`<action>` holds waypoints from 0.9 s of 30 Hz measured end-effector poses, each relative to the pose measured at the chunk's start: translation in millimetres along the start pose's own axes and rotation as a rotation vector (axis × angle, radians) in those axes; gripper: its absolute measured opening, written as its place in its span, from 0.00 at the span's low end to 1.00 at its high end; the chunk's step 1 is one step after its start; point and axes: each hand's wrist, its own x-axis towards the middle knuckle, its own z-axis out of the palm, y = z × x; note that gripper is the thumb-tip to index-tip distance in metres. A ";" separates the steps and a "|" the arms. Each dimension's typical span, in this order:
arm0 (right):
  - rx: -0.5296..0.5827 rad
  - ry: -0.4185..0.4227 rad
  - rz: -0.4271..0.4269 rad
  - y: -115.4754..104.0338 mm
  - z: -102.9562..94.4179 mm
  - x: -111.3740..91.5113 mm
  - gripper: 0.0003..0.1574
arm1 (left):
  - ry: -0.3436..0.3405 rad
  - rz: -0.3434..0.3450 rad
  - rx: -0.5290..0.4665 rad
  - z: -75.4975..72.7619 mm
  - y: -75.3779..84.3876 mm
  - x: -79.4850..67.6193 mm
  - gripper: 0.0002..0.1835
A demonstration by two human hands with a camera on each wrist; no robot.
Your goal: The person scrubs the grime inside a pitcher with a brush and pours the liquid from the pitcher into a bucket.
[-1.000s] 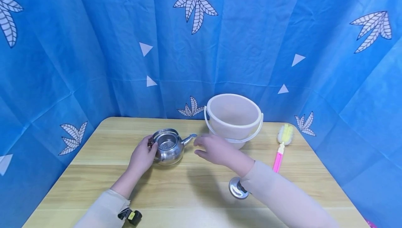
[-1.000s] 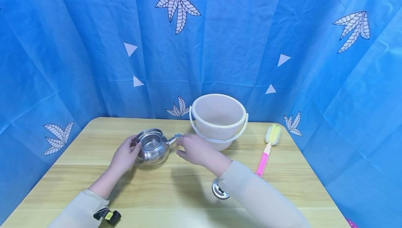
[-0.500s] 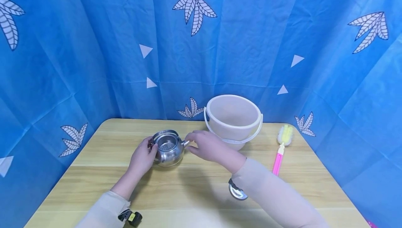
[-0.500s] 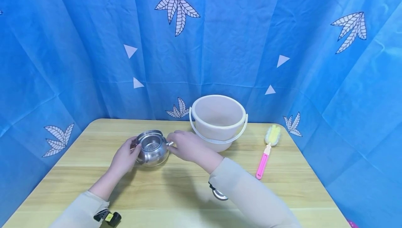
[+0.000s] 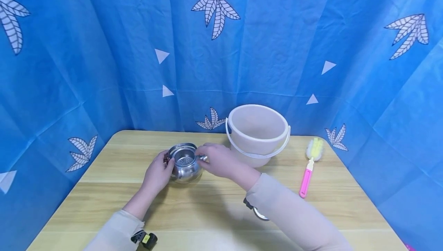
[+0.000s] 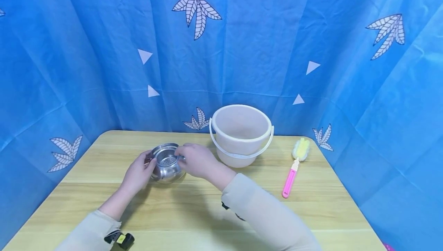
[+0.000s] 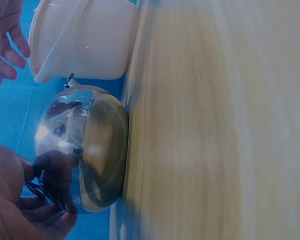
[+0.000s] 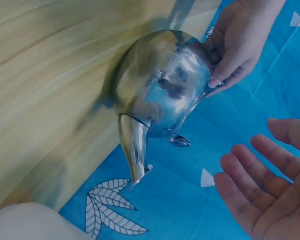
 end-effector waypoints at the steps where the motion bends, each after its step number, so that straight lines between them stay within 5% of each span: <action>1: 0.002 0.006 -0.005 -0.1 1.5 0.6 0.19 | -0.001 -0.001 0.001 0.3 0.1 -0.2 0.27; 13: 0.002 0.072 -0.067 -3.0 15.2 10.8 0.17 | -0.013 -0.019 0.008 -0.6 0.0 -1.2 0.28; 27: -0.053 0.028 -0.062 -6.3 27.8 22.3 0.18 | -0.003 -0.014 0.022 -0.5 0.7 0.1 0.28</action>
